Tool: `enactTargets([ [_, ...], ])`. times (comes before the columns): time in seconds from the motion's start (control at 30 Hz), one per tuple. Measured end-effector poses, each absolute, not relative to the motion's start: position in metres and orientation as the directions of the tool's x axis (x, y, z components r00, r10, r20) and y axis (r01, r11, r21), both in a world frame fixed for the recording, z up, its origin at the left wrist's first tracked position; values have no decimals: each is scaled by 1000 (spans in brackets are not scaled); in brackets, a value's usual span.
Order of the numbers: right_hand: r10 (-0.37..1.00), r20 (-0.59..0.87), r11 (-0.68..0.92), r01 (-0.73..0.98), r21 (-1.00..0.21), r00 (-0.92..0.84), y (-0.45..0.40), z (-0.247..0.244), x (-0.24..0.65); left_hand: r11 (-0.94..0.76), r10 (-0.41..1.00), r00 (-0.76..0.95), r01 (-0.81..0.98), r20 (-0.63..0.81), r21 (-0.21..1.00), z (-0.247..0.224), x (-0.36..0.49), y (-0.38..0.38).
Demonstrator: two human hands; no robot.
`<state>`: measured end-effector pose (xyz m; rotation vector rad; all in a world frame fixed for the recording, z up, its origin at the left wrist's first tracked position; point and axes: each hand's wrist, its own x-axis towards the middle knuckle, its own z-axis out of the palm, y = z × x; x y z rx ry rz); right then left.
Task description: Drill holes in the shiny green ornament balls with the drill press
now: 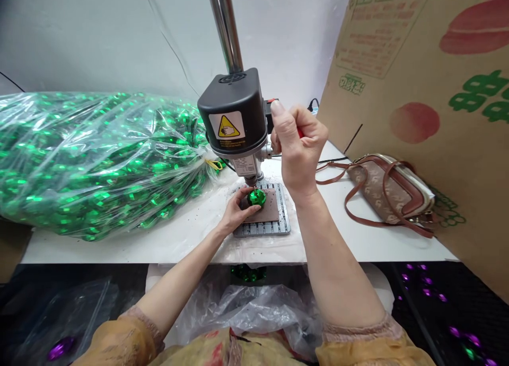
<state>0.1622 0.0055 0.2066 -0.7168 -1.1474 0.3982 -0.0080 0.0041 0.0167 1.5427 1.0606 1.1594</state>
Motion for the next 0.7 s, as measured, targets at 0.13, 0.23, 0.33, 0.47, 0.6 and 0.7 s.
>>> enactTargets([
  [0.13,617,682,735,23,-678,393,5,207,162,-199,967,179,73,184,977,18,-3,6],
  [0.23,601,705,753,28,-657,376,5,207,162,-203,964,189,64,188,977,16,-3,6],
  [0.33,599,716,758,37,-652,358,4,206,163,-201,958,216,42,187,979,16,-4,6],
  [0.47,614,696,737,46,-674,374,4,203,164,-201,950,253,41,185,979,17,-6,4],
  [0.6,603,702,724,108,-681,379,2,199,164,-222,950,240,68,200,973,14,-5,4],
  [0.7,599,703,715,140,-685,385,1,197,163,-236,949,237,87,210,968,10,-5,4],
])
